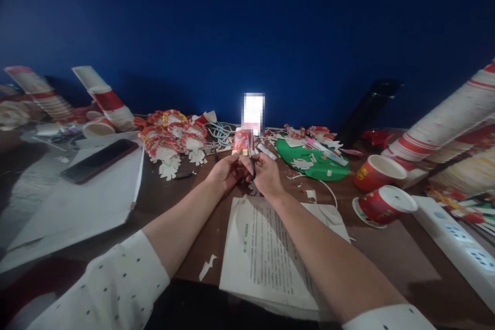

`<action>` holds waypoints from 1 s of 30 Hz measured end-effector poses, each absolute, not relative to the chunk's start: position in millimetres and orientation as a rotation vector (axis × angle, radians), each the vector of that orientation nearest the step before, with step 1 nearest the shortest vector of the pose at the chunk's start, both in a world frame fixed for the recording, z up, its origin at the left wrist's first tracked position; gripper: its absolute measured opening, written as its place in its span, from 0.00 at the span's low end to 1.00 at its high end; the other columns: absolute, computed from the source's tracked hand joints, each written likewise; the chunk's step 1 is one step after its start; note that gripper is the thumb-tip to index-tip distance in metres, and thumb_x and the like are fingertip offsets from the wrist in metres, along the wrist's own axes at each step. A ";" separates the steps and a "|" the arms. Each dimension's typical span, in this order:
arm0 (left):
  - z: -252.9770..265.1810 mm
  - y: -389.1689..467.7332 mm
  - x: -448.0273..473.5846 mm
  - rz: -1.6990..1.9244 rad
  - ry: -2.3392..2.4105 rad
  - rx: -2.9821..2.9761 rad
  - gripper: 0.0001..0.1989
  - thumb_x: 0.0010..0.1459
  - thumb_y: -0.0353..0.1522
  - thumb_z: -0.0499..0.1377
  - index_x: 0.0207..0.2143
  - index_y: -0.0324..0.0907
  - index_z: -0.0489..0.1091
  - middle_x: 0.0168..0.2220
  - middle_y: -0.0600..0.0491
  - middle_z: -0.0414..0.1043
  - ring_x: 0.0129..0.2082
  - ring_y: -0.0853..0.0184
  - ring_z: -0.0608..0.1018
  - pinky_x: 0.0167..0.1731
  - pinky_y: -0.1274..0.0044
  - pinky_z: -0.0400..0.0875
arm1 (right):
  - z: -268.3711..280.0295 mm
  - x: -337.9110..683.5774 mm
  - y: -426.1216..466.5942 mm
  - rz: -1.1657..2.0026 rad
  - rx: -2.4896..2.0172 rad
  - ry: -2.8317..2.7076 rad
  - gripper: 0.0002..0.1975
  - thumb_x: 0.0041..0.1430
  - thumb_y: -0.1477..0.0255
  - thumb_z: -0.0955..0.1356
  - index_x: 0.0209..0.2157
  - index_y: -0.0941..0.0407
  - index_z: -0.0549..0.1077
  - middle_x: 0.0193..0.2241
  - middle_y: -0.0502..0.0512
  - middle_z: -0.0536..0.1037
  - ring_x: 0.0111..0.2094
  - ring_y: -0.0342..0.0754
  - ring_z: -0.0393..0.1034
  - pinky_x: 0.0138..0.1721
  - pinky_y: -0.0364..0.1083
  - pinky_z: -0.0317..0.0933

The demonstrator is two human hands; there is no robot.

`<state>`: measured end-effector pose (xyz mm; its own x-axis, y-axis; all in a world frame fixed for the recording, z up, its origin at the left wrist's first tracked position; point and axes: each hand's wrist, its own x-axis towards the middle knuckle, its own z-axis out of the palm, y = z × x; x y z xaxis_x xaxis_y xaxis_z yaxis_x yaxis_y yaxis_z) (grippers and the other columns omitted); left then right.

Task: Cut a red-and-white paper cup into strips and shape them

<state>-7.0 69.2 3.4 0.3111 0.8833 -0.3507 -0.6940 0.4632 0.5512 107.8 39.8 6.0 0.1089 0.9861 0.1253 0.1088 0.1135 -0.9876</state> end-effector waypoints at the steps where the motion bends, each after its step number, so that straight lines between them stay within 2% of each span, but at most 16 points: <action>1: 3.6 69.3 -7.0 1.080 0.673 0.326 0.11 0.60 0.29 0.56 0.24 0.35 0.66 0.18 0.53 0.67 0.15 0.73 0.68 0.17 0.81 0.65 | 6.3 108.1 39.9 0.984 -1.246 -1.260 0.22 0.45 0.50 0.73 0.27 0.54 0.68 0.16 0.47 0.73 0.15 0.43 0.66 0.16 0.43 0.61; 6: 3.8 70.4 -7.6 1.093 0.654 0.316 0.11 0.60 0.27 0.56 0.23 0.35 0.65 0.17 0.56 0.63 0.14 0.77 0.65 0.17 0.84 0.64 | 10.9 108.2 38.1 0.984 -1.247 -1.289 0.23 0.47 0.49 0.72 0.26 0.55 0.67 0.16 0.46 0.71 0.14 0.41 0.65 0.16 0.40 0.60; 13: 2.4 72.9 -14.6 1.112 0.581 0.205 0.09 0.58 0.29 0.60 0.26 0.35 0.67 0.19 0.57 0.63 0.15 0.79 0.66 0.14 0.88 0.59 | 13.3 108.9 37.0 0.971 -1.248 -1.273 0.24 0.46 0.49 0.72 0.27 0.55 0.67 0.15 0.45 0.70 0.14 0.39 0.64 0.15 0.38 0.58; 18: 5.0 75.1 -18.6 1.167 0.572 0.111 0.08 0.59 0.26 0.58 0.26 0.35 0.66 0.19 0.58 0.61 0.15 0.81 0.65 0.13 0.91 0.57 | 10.9 109.0 38.7 0.957 -1.259 -1.277 0.24 0.46 0.49 0.71 0.27 0.55 0.66 0.15 0.45 0.70 0.14 0.39 0.64 0.15 0.38 0.58; 24: 9.2 74.3 -16.7 1.161 0.639 0.144 0.08 0.59 0.27 0.59 0.27 0.35 0.66 0.19 0.58 0.61 0.15 0.81 0.64 0.13 0.90 0.57 | 8.1 108.6 39.9 0.933 -1.271 -1.262 0.22 0.45 0.50 0.72 0.27 0.54 0.67 0.15 0.45 0.70 0.14 0.42 0.64 0.15 0.41 0.58; 30: 4.5 76.7 -16.9 1.192 0.651 0.155 0.08 0.58 0.26 0.59 0.26 0.35 0.66 0.18 0.58 0.61 0.15 0.81 0.65 0.13 0.90 0.58 | 5.0 107.9 40.3 0.975 -1.240 -1.285 0.22 0.44 0.51 0.73 0.29 0.53 0.67 0.19 0.48 0.74 0.18 0.46 0.68 0.21 0.45 0.63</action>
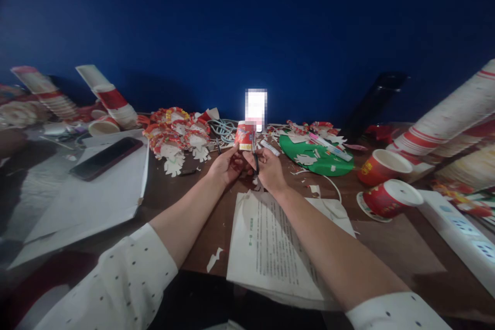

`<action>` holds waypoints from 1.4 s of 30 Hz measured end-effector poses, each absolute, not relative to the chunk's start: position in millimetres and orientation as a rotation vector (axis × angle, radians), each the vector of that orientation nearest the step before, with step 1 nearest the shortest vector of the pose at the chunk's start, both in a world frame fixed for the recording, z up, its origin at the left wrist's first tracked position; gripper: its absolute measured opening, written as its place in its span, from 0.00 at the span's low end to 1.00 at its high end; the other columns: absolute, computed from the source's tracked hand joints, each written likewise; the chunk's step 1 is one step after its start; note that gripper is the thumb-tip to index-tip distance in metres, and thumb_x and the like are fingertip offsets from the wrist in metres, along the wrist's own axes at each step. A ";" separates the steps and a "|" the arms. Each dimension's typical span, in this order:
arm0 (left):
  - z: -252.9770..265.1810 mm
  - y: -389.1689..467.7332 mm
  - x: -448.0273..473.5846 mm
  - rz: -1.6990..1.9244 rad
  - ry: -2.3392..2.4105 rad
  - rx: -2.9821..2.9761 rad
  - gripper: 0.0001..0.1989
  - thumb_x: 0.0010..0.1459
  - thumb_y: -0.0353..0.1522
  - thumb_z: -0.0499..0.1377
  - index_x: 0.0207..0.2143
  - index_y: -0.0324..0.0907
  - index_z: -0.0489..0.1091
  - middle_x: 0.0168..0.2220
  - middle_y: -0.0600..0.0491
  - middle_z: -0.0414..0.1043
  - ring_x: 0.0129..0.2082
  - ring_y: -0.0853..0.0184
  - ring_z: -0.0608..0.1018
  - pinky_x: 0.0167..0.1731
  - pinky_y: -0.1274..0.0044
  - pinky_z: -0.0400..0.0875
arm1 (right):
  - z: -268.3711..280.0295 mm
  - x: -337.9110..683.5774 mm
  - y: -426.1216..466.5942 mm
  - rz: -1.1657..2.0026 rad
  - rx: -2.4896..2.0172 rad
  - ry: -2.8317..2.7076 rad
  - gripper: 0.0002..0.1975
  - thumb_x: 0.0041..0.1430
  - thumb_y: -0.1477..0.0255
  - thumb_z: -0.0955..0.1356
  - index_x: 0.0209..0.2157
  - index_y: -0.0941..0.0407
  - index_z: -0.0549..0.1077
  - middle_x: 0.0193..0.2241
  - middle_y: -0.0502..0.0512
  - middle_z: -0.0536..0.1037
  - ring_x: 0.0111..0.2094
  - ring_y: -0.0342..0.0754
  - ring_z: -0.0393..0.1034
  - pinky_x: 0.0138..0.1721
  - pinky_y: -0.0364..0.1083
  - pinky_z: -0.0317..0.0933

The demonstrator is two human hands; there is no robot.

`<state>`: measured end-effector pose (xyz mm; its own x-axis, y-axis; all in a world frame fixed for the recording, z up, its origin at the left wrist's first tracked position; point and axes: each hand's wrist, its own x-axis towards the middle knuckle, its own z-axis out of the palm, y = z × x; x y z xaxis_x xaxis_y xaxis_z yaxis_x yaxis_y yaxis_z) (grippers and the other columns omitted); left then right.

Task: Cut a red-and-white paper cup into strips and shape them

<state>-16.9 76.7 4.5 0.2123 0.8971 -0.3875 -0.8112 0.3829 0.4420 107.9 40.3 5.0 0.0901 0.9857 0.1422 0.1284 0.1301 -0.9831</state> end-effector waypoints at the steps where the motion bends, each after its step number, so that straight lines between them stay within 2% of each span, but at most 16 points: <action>1: 3.2 77.6 -17.1 1.190 0.646 0.152 0.08 0.58 0.26 0.59 0.26 0.36 0.66 0.18 0.58 0.61 0.15 0.81 0.64 0.13 0.90 0.58 | 4.8 107.3 40.2 0.986 -1.234 -1.290 0.22 0.44 0.51 0.73 0.30 0.52 0.67 0.20 0.49 0.75 0.19 0.47 0.69 0.22 0.46 0.64; 7: 2.3 80.1 -16.9 1.178 0.677 0.130 0.13 0.59 0.28 0.59 0.22 0.38 0.62 0.16 0.60 0.59 0.12 0.81 0.61 0.12 0.88 0.58 | 2.1 101.8 38.5 1.107 -1.162 -1.275 0.22 0.44 0.53 0.74 0.34 0.52 0.66 0.24 0.49 0.77 0.25 0.49 0.73 0.26 0.46 0.66; 14: 9.5 81.7 -18.4 1.258 0.612 -0.002 0.12 0.58 0.27 0.60 0.24 0.38 0.61 0.17 0.61 0.57 0.13 0.81 0.63 0.12 0.90 0.54 | -7.8 99.0 34.3 1.125 -1.158 -1.403 0.18 0.46 0.60 0.74 0.35 0.53 0.67 0.27 0.49 0.78 0.28 0.48 0.74 0.26 0.44 0.66; 25: 8.0 79.8 -16.8 1.342 0.569 -0.022 0.13 0.55 0.29 0.63 0.23 0.37 0.61 0.17 0.61 0.58 0.13 0.82 0.62 0.11 0.90 0.53 | -5.0 98.6 32.9 1.054 -1.188 -1.476 0.18 0.46 0.61 0.74 0.36 0.54 0.70 0.27 0.50 0.76 0.28 0.47 0.71 0.29 0.45 0.64; 31: 6.2 85.3 -25.3 1.454 0.488 -0.046 0.07 0.55 0.27 0.63 0.28 0.36 0.67 0.19 0.61 0.61 0.16 0.82 0.67 0.14 0.91 0.59 | -6.7 101.1 31.6 1.089 -1.174 -1.513 0.17 0.47 0.60 0.73 0.36 0.55 0.73 0.22 0.48 0.74 0.23 0.44 0.66 0.24 0.43 0.60; 34: 7.5 87.1 -31.2 1.455 0.436 -0.066 0.01 0.58 0.25 0.60 0.34 0.36 0.70 0.21 0.59 0.64 0.17 0.82 0.69 0.16 0.92 0.62 | -7.3 101.2 31.8 0.938 -1.179 -1.510 0.17 0.46 0.61 0.74 0.37 0.55 0.74 0.24 0.49 0.74 0.24 0.44 0.67 0.25 0.43 0.60; 36: 8.7 86.3 -31.8 1.459 0.438 -0.067 0.03 0.60 0.24 0.57 0.36 0.35 0.71 0.22 0.58 0.65 0.18 0.82 0.70 0.18 0.92 0.64 | -6.3 101.3 33.9 0.831 -1.164 -1.442 0.18 0.46 0.61 0.74 0.37 0.56 0.74 0.26 0.50 0.75 0.25 0.44 0.67 0.27 0.43 0.60; 42: 7.2 75.7 -16.3 1.321 0.538 0.103 0.05 0.58 0.24 0.58 0.28 0.34 0.70 0.22 0.55 0.68 0.19 0.79 0.72 0.21 0.90 0.69 | 1.4 107.0 47.7 0.799 -1.080 -1.135 0.23 0.44 0.61 0.74 0.42 0.55 0.72 0.28 0.51 0.77 0.29 0.45 0.70 0.31 0.44 0.63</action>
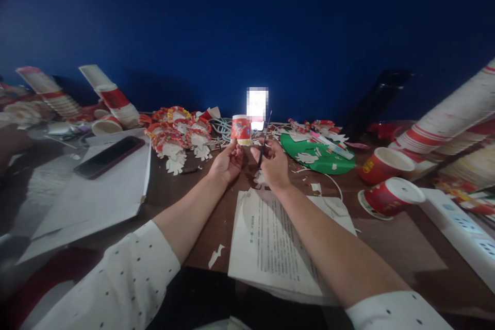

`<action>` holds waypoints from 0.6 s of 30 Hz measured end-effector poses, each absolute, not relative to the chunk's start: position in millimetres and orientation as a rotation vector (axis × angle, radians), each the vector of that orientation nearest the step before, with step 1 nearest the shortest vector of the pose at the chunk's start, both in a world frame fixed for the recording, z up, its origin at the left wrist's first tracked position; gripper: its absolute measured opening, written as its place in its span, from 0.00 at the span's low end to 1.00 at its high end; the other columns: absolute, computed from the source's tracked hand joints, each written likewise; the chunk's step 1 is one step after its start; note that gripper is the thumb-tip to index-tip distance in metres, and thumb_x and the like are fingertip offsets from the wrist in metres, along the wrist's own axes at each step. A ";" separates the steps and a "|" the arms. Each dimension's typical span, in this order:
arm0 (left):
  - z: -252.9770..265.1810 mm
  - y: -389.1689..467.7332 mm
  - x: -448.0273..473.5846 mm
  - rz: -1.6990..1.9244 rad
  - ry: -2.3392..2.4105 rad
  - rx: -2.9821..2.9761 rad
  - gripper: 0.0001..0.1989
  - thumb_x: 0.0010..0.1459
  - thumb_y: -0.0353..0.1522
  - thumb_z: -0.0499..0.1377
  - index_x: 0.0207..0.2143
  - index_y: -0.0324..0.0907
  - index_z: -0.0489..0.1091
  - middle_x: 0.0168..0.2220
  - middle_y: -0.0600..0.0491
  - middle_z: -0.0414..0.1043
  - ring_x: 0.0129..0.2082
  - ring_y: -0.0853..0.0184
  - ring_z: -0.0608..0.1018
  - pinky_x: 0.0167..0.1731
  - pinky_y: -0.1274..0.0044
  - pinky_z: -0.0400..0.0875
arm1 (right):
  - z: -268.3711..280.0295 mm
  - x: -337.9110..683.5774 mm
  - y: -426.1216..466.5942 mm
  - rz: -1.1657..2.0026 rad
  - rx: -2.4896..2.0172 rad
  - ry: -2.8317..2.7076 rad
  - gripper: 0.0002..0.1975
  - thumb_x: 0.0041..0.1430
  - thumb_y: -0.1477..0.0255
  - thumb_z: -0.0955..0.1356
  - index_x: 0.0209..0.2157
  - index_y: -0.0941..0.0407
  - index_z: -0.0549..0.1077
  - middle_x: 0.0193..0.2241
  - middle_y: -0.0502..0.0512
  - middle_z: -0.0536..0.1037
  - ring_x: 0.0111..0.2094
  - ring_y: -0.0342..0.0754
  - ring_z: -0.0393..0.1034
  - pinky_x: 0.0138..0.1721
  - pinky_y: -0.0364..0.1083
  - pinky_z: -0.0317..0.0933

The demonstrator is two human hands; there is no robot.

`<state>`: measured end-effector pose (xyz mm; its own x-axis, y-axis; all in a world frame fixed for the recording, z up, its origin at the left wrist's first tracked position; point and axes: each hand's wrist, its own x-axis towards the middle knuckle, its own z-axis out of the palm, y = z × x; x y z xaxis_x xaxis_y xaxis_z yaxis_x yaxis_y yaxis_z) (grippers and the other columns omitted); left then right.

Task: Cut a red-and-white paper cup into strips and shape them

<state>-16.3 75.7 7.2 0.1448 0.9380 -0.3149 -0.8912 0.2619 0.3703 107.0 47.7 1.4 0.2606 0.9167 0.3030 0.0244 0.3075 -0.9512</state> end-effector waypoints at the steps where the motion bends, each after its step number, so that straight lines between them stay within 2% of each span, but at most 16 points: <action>1: 5.9 73.6 -13.1 1.291 0.541 0.145 0.05 0.58 0.24 0.58 0.28 0.33 0.70 0.22 0.54 0.69 0.19 0.79 0.72 0.21 0.90 0.70 | 1.8 108.5 49.6 0.820 -1.074 -1.104 0.23 0.44 0.61 0.74 0.42 0.55 0.72 0.28 0.50 0.77 0.28 0.44 0.70 0.29 0.43 0.62; 5: 0.9 68.0 -4.8 1.208 0.527 0.266 0.05 0.58 0.23 0.58 0.28 0.34 0.70 0.22 0.54 0.70 0.20 0.78 0.73 0.23 0.88 0.72 | -2.0 113.1 56.4 0.916 -1.021 -1.005 0.23 0.44 0.60 0.74 0.42 0.54 0.72 0.27 0.48 0.76 0.22 0.41 0.65 0.21 0.41 0.57; 9: 1.2 68.4 -5.2 1.211 0.539 0.248 0.05 0.58 0.24 0.58 0.28 0.34 0.71 0.22 0.53 0.70 0.21 0.77 0.73 0.25 0.87 0.73 | -5.7 116.5 62.1 0.968 -0.991 -0.920 0.23 0.41 0.64 0.75 0.40 0.53 0.71 0.24 0.44 0.73 0.18 0.38 0.60 0.18 0.40 0.54; 13: 3.2 73.0 -10.5 1.261 0.579 0.176 0.06 0.58 0.24 0.58 0.27 0.34 0.70 0.21 0.55 0.69 0.19 0.78 0.72 0.23 0.87 0.72 | -3.4 121.0 64.2 0.990 -0.944 -0.866 0.21 0.38 0.68 0.75 0.38 0.54 0.71 0.23 0.43 0.71 0.18 0.37 0.59 0.16 0.39 0.52; 18: 1.1 75.6 -13.4 1.220 0.625 0.216 0.05 0.55 0.23 0.61 0.26 0.35 0.70 0.20 0.56 0.68 0.18 0.78 0.71 0.20 0.87 0.70 | -0.5 125.6 64.3 0.971 -0.939 -0.874 0.19 0.39 0.68 0.75 0.36 0.54 0.71 0.23 0.43 0.70 0.20 0.37 0.61 0.16 0.38 0.51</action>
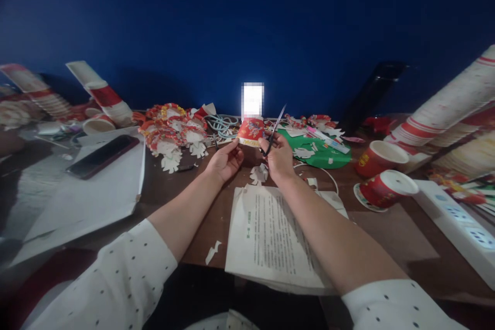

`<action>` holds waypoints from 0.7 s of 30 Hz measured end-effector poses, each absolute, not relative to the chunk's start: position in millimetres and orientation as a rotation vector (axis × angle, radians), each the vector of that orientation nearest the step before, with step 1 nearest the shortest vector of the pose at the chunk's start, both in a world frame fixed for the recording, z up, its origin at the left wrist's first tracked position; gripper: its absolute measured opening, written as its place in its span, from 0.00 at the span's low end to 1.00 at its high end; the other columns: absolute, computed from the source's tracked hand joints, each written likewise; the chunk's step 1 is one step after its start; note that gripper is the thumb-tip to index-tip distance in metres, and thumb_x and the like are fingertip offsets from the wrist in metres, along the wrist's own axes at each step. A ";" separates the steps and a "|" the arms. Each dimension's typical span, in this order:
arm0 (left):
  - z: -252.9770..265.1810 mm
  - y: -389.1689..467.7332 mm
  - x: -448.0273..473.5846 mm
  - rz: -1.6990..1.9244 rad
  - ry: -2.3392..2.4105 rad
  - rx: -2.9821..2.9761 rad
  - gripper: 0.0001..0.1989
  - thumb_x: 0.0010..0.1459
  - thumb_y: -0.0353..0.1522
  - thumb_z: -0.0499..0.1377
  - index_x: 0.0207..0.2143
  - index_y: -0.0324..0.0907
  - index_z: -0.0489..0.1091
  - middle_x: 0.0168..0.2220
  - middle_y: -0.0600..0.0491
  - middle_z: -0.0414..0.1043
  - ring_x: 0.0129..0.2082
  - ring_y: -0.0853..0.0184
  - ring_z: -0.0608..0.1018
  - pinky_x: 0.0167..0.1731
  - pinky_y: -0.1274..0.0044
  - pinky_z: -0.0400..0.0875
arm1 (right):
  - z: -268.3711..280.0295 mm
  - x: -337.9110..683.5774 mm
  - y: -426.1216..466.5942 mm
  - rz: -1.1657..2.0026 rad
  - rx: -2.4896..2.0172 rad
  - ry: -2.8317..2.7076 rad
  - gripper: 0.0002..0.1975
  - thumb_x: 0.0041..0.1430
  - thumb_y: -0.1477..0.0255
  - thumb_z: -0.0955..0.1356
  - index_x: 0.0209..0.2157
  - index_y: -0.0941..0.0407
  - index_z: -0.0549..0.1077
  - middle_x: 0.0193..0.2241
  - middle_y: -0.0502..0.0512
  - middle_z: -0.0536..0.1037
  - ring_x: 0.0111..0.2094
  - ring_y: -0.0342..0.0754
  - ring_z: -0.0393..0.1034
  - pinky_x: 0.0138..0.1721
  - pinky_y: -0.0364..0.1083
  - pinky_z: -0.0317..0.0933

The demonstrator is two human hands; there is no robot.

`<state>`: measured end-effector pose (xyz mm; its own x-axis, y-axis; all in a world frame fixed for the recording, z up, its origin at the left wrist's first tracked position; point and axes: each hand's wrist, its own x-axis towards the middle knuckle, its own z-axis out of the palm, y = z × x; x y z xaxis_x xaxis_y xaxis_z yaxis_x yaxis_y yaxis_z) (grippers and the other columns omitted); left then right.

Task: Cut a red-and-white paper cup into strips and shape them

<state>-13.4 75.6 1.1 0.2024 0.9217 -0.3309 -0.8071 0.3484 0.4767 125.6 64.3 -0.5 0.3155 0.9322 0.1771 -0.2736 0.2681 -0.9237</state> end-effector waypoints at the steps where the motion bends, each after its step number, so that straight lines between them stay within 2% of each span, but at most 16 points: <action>1: 0.7 75.5 -13.4 1.218 0.628 0.221 0.05 0.55 0.23 0.61 0.26 0.34 0.70 0.20 0.56 0.69 0.18 0.78 0.71 0.20 0.87 0.70 | -0.2 125.8 64.3 0.958 -0.943 -0.871 0.19 0.40 0.68 0.75 0.36 0.54 0.70 0.23 0.43 0.70 0.20 0.37 0.60 0.16 0.38 0.51; 12: 3.2 74.7 -15.6 1.179 0.606 0.208 0.06 0.55 0.23 0.61 0.26 0.34 0.69 0.20 0.56 0.68 0.18 0.78 0.71 0.20 0.86 0.71 | 0.7 129.1 65.0 0.913 -0.969 -0.946 0.20 0.42 0.65 0.74 0.39 0.53 0.71 0.25 0.43 0.71 0.19 0.37 0.59 0.17 0.39 0.51; 21: 8.1 77.6 -18.2 1.269 0.588 0.093 0.06 0.58 0.21 0.56 0.29 0.34 0.70 0.21 0.56 0.66 0.18 0.79 0.70 0.20 0.89 0.70 | -2.5 118.6 56.2 0.995 -0.943 -1.088 0.24 0.45 0.63 0.73 0.45 0.52 0.69 0.34 0.48 0.77 0.30 0.44 0.71 0.28 0.43 0.65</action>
<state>-18.2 77.6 8.1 0.1723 0.9154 -0.3637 -0.8692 0.3150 0.3812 118.6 56.2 -2.5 0.1640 0.9541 0.2507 -0.1643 0.2770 -0.9467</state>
